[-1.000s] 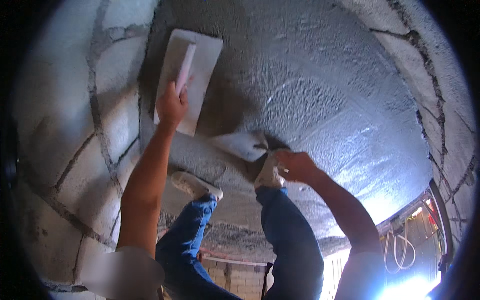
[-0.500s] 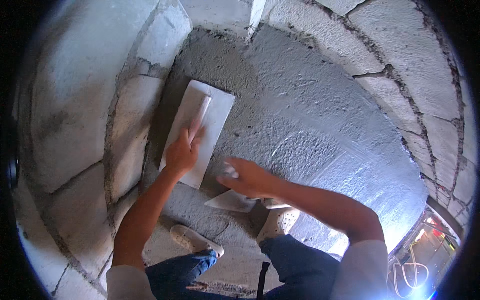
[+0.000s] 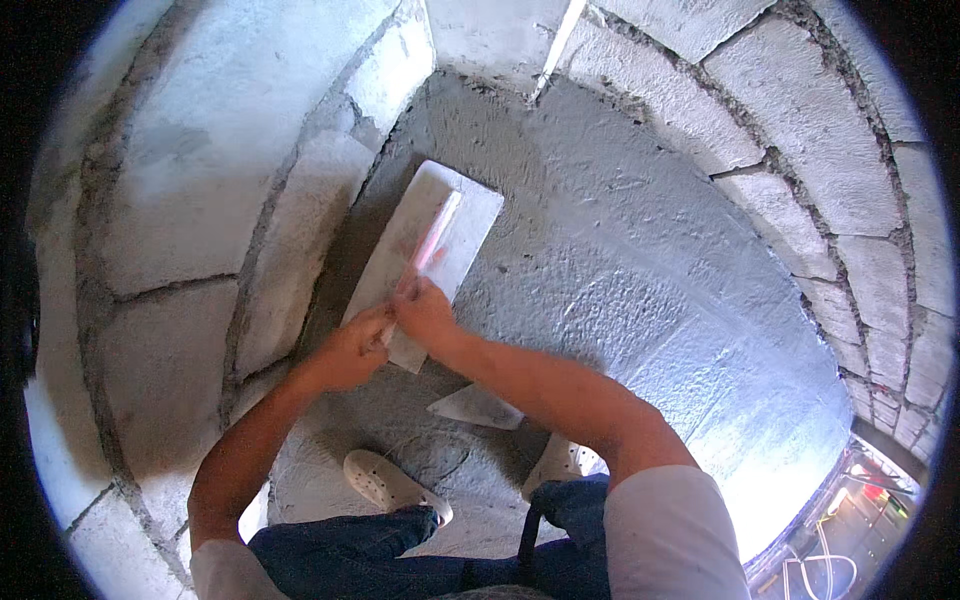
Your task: Smoothing wet concrete on a floor or wall base using a hand trowel and a float.
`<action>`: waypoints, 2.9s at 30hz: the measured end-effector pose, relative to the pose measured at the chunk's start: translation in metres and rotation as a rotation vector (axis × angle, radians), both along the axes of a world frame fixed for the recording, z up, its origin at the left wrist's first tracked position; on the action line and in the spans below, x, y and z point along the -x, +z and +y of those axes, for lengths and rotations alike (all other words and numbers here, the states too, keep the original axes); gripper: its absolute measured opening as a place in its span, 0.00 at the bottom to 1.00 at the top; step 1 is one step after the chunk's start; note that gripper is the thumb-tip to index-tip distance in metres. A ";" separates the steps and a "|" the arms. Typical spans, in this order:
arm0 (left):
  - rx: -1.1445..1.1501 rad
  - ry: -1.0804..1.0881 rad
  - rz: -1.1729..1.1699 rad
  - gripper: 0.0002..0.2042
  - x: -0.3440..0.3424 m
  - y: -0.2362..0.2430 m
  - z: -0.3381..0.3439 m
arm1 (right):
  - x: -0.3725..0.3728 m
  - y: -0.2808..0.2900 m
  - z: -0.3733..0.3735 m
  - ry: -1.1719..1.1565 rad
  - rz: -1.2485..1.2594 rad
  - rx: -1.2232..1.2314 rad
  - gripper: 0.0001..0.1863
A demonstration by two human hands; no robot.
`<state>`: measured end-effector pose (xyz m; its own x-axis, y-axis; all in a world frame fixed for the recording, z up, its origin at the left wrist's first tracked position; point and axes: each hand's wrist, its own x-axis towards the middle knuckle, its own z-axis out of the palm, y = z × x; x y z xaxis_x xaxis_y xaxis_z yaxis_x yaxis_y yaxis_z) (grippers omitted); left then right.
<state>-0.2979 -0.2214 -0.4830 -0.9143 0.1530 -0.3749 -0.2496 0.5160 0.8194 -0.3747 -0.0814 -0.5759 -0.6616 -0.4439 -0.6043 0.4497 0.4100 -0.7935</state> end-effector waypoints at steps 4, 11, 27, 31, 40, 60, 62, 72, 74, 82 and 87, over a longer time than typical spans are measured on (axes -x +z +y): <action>0.012 0.010 -0.223 0.19 0.001 0.022 -0.007 | 0.000 0.034 -0.008 0.019 0.033 0.048 0.20; 0.086 0.032 -0.160 0.18 0.018 0.095 -0.008 | 0.010 0.015 -0.023 -0.296 0.163 -0.139 0.26; 0.043 0.100 0.172 0.14 0.000 0.173 -0.010 | 0.058 0.081 0.057 0.215 0.143 -0.097 0.24; 0.004 -0.300 0.043 0.16 0.016 0.155 0.032 | 0.165 0.144 0.123 0.368 0.569 -0.105 0.21; 0.239 -0.400 0.300 0.19 -0.007 -0.063 0.284 | 0.169 0.102 0.224 0.249 0.551 -0.418 0.20; 0.313 -0.656 -0.097 0.16 -0.004 0.099 0.080 | 0.282 0.016 0.048 0.566 0.931 -0.358 0.22; 0.355 -0.717 -0.013 0.16 -0.012 0.090 0.083 | 0.269 0.022 0.061 0.622 0.888 -0.367 0.23; 0.610 -0.741 0.109 0.17 -0.081 0.016 0.053 | 0.241 0.038 0.154 0.442 0.796 -0.597 0.19; 0.593 -0.710 0.088 0.17 -0.093 0.005 0.044 | 0.254 0.032 0.145 0.461 0.912 -0.517 0.20; 0.242 0.185 -0.868 0.28 -0.103 -0.007 0.048 | 0.275 0.027 0.051 0.558 0.878 -0.463 0.23; 0.115 0.206 -0.927 0.27 -0.114 -0.023 0.052 | 0.242 0.037 0.079 0.725 0.763 -0.597 0.22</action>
